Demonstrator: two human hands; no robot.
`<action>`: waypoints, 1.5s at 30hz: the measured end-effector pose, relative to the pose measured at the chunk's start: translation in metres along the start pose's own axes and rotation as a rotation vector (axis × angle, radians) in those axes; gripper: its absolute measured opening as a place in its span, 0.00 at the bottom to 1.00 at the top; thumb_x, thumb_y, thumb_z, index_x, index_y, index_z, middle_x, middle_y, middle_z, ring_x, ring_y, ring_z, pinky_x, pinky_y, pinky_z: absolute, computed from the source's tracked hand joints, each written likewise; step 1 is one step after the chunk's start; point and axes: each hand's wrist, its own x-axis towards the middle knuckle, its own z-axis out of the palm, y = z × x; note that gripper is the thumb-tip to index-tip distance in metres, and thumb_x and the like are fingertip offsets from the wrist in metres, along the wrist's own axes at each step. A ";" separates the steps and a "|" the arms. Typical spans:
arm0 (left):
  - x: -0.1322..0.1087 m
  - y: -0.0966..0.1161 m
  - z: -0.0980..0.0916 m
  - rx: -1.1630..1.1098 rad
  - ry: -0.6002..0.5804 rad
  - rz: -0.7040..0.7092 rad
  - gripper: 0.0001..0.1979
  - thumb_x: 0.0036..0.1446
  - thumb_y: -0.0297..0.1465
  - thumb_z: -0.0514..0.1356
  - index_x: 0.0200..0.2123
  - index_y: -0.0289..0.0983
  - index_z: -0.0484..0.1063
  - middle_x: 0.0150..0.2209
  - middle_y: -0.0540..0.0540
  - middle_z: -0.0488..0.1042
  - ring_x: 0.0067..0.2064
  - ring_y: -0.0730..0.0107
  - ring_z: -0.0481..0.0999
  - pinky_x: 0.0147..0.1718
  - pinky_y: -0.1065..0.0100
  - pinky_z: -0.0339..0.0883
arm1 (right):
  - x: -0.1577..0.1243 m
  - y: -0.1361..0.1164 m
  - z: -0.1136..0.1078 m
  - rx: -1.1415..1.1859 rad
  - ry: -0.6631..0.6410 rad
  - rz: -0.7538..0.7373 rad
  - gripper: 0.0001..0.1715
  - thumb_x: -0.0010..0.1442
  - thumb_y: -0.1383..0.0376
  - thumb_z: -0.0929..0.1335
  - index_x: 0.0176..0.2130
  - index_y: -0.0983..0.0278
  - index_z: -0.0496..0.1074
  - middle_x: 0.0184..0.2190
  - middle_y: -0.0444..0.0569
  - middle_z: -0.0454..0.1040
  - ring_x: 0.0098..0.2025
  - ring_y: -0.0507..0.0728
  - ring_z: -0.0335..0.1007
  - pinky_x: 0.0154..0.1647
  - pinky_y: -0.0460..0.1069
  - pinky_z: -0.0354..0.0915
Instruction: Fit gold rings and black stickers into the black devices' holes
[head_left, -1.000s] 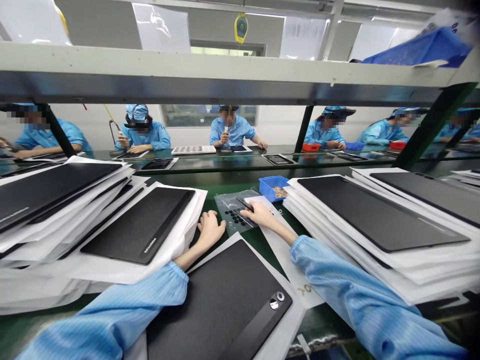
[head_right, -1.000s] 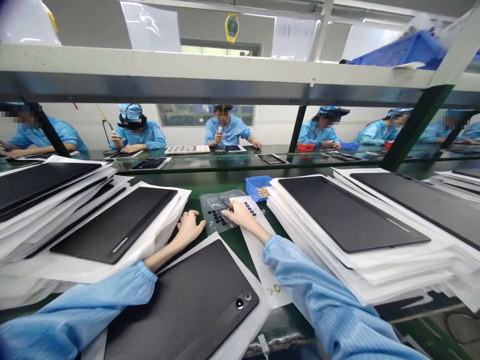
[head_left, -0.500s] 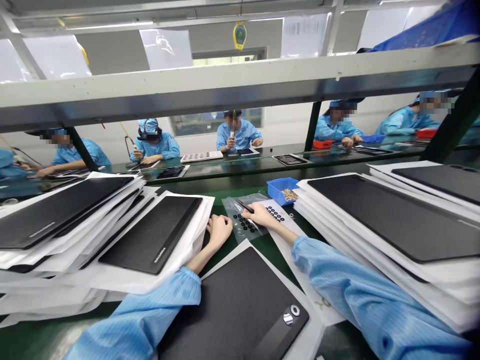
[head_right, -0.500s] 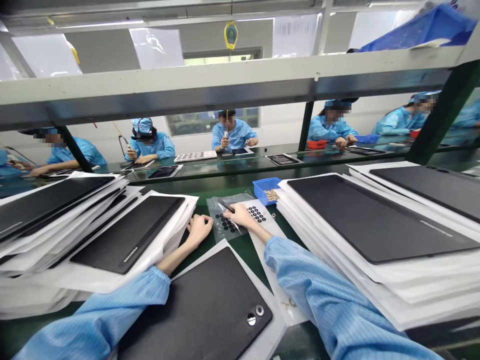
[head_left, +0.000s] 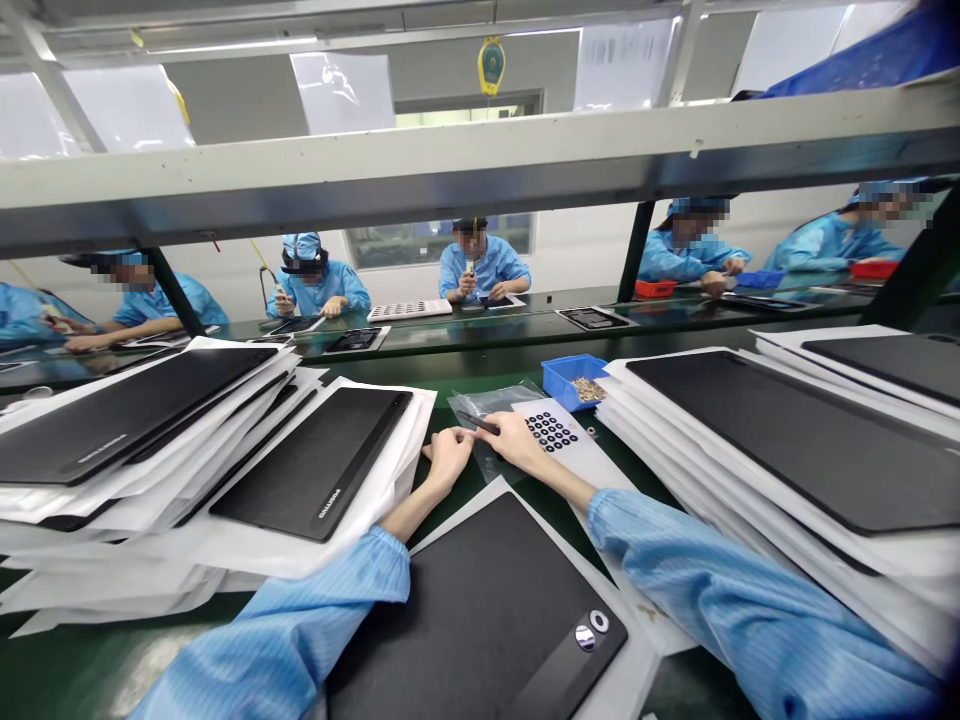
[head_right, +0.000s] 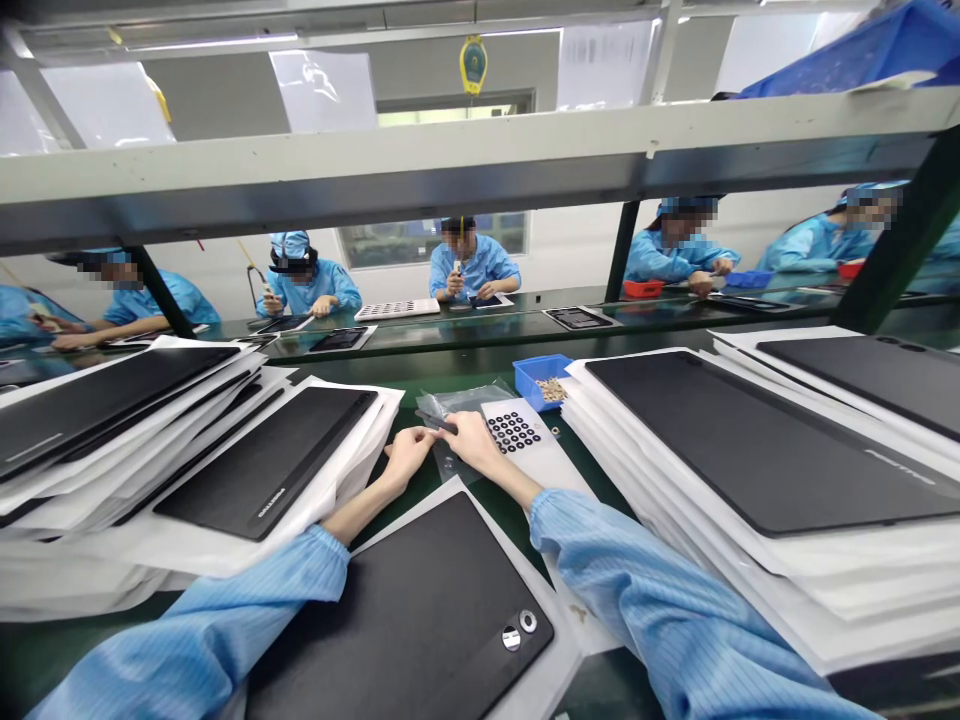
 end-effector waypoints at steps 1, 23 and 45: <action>0.000 0.000 0.000 -0.001 -0.002 0.002 0.15 0.62 0.37 0.57 0.47 0.33 0.69 0.47 0.43 0.71 0.46 0.62 0.73 0.47 0.55 0.68 | -0.001 0.000 0.001 -0.007 -0.002 0.005 0.13 0.64 0.60 0.65 0.38 0.68 0.72 0.36 0.47 0.74 0.37 0.53 0.72 0.41 0.53 0.70; -0.001 0.003 0.003 -0.037 -0.025 0.010 0.14 0.62 0.36 0.57 0.47 0.34 0.69 0.47 0.43 0.71 0.47 0.62 0.73 0.47 0.54 0.68 | -0.006 0.001 0.001 0.089 -0.011 0.112 0.12 0.63 0.60 0.66 0.36 0.68 0.71 0.35 0.47 0.73 0.37 0.53 0.71 0.40 0.52 0.69; -0.094 0.037 -0.023 -0.130 -0.322 0.548 0.02 0.56 0.29 0.55 0.33 0.39 0.62 0.33 0.51 0.67 0.37 0.69 0.67 0.39 0.68 0.61 | -0.202 -0.036 -0.093 0.783 -0.248 0.586 0.09 0.48 0.63 0.71 0.25 0.68 0.74 0.21 0.44 0.72 0.24 0.49 0.64 0.27 0.45 0.59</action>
